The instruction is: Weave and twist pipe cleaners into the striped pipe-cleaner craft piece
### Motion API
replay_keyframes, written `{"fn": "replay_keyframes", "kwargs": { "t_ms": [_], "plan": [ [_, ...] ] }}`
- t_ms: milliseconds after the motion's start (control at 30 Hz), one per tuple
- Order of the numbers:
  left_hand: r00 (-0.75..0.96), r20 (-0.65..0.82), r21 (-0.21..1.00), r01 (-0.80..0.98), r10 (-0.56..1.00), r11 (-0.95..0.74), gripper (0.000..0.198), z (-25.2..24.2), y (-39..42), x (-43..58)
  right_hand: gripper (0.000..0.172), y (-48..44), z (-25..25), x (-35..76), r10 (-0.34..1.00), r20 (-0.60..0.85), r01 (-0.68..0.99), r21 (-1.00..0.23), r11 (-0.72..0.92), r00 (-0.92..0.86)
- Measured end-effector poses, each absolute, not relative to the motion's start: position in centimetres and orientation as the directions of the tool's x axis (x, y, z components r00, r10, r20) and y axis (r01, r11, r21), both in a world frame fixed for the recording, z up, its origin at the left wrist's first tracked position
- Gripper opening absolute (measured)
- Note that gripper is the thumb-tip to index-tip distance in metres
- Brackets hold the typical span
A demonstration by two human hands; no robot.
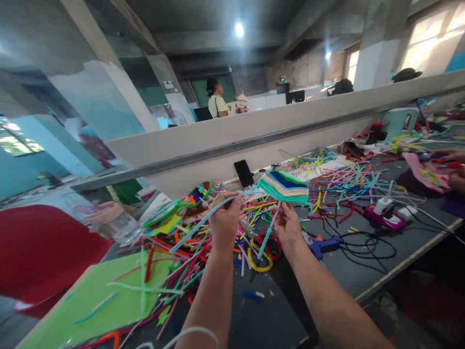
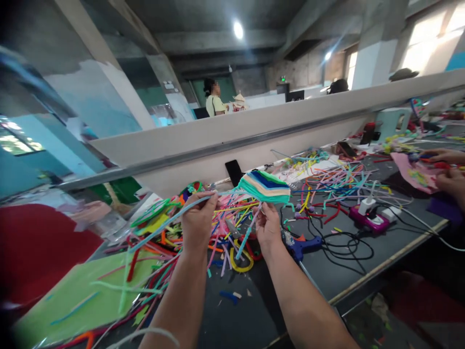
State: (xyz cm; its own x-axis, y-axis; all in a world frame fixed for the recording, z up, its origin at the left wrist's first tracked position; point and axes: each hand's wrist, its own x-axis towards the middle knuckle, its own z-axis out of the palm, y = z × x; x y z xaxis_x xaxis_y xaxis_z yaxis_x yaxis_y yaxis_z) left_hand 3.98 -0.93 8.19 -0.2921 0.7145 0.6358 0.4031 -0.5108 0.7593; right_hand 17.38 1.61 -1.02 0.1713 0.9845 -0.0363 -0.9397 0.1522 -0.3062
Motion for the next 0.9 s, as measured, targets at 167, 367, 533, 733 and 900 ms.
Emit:
{"fn": "replay_keyframes", "kwargs": {
  "t_ms": [167, 367, 533, 733, 900],
  "plan": [
    [-0.264, 0.558, 0.82, 0.323, 0.787, -0.473, 0.01, 7.8, -0.8, 3.8, 0.023, 1.7, -0.7, 17.6, 0.983, -0.042, -0.935, -0.317, 0.159, 0.181],
    [-0.304, 0.621, 0.774, 0.384, 0.722, -0.504, 0.011, 8.7, -1.3, 2.4, 0.021, 1.5, -0.7, 17.4, 0.986, -0.002, -0.93, -0.334, 0.155, 0.165],
    [-0.258, 0.586, 0.796, 0.364, 0.768, -0.484, 0.007, 7.8, -1.0, 3.2, 0.023, 1.4, -0.8, 17.3, 0.987, -0.011, -0.916, -0.374, 0.142, 0.158],
    [-0.184, 0.512, 0.853, 0.222, 0.839, -0.472, 0.011, 7.8, -0.8, 3.4, 0.022, 1.4, -0.8, 17.2, 0.994, -0.006, -0.892, -0.441, 0.098, 0.112],
    [-0.258, 0.736, 0.626, 0.61, 0.626, -0.486, 0.019, 11.0, -3.7, -2.1, 0.027, 1.2, -0.6, 17.2, 0.991, 0.007, -0.881, -0.457, 0.123, 0.135]
  ]
}}
